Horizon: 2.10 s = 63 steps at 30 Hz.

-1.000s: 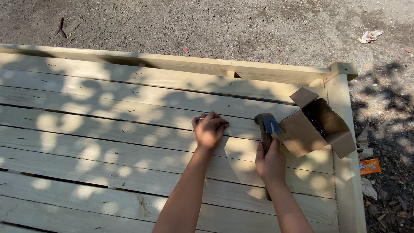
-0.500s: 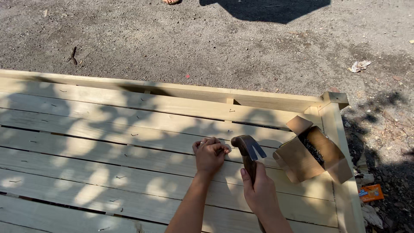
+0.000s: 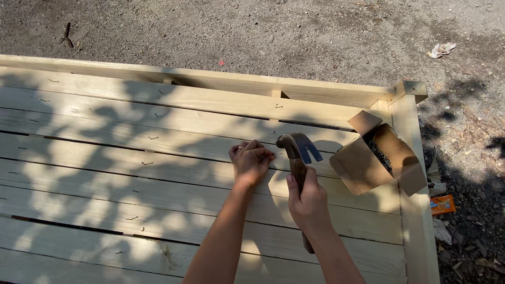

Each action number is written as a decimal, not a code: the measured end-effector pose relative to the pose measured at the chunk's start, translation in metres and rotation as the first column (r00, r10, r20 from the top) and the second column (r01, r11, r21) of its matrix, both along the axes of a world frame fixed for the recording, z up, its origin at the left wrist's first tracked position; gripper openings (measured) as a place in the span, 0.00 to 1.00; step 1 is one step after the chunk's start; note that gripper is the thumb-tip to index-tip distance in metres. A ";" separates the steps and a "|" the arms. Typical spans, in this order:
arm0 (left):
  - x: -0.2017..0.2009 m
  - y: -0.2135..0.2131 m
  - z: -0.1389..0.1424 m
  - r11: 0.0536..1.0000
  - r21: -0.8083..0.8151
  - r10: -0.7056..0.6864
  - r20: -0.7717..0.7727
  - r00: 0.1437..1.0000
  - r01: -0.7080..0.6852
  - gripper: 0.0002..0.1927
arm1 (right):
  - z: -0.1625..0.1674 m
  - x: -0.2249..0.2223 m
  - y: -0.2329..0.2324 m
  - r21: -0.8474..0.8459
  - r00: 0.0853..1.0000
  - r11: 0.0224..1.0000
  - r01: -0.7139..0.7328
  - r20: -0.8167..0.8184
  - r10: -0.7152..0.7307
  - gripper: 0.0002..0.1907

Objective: The person hammers nails into the slats of a wooden pallet-like frame outdoors. They take nails one at a time from an open cardboard box, position each nail on a slat, and drive it in with a claw hammer, working across different slats.

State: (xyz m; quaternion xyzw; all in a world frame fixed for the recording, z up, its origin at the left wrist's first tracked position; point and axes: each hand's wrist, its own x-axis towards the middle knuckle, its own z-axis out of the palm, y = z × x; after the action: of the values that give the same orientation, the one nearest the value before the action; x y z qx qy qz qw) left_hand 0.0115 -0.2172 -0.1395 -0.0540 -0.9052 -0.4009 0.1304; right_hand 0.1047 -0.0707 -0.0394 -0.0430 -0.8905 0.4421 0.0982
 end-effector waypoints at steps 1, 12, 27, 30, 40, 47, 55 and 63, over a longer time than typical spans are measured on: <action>-0.002 0.000 -0.001 1.000 -0.016 -0.004 -0.014 1.000 0.004 0.03 | -0.001 -0.001 -0.001 0.020 0.994 1.000 0.002 0.111 -0.004 0.16; 0.000 0.002 -0.014 0.999 -0.028 -0.017 -0.039 0.999 0.016 0.03 | -0.009 -0.001 0.000 -0.021 0.992 0.998 0.055 0.112 -0.052 0.15; 0.002 -0.001 -0.016 0.983 0.179 0.038 -0.060 0.997 -0.027 0.22 | -0.003 -0.003 -0.004 0.013 0.994 1.000 0.019 0.108 -0.021 0.14; -0.001 0.000 -0.023 0.976 0.202 0.097 -0.080 0.992 -0.079 0.23 | -0.004 -0.003 -0.004 0.030 0.995 0.999 0.043 0.092 -0.046 0.18; -0.007 -0.002 -0.039 0.978 0.195 0.097 -0.092 0.991 -0.078 0.22 | -0.036 0.042 0.038 0.127 0.934 0.977 0.171 0.295 -0.202 0.18; -0.004 0.010 0.015 0.955 0.287 0.090 -0.021 0.996 -0.080 0.19 | -0.060 0.064 0.061 0.137 0.933 0.967 0.215 0.262 -0.245 0.19; -0.024 0.241 0.108 0.835 0.015 -0.550 0.005 0.835 0.550 0.07 | -0.055 0.067 0.063 0.018 0.932 0.983 0.181 0.316 -0.177 0.18; -0.038 0.322 0.080 0.682 -0.514 -0.273 0.481 0.833 0.521 0.11 | -0.065 0.070 0.080 -0.070 0.945 0.991 0.118 0.315 -0.090 0.18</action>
State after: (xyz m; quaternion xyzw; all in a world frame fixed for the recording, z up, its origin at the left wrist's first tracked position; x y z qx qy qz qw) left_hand -0.0261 0.1051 -0.0593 -0.2172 -0.9582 -0.0983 -0.1580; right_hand 0.1743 0.0097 -0.1042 -0.1633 -0.8710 0.4628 -0.0221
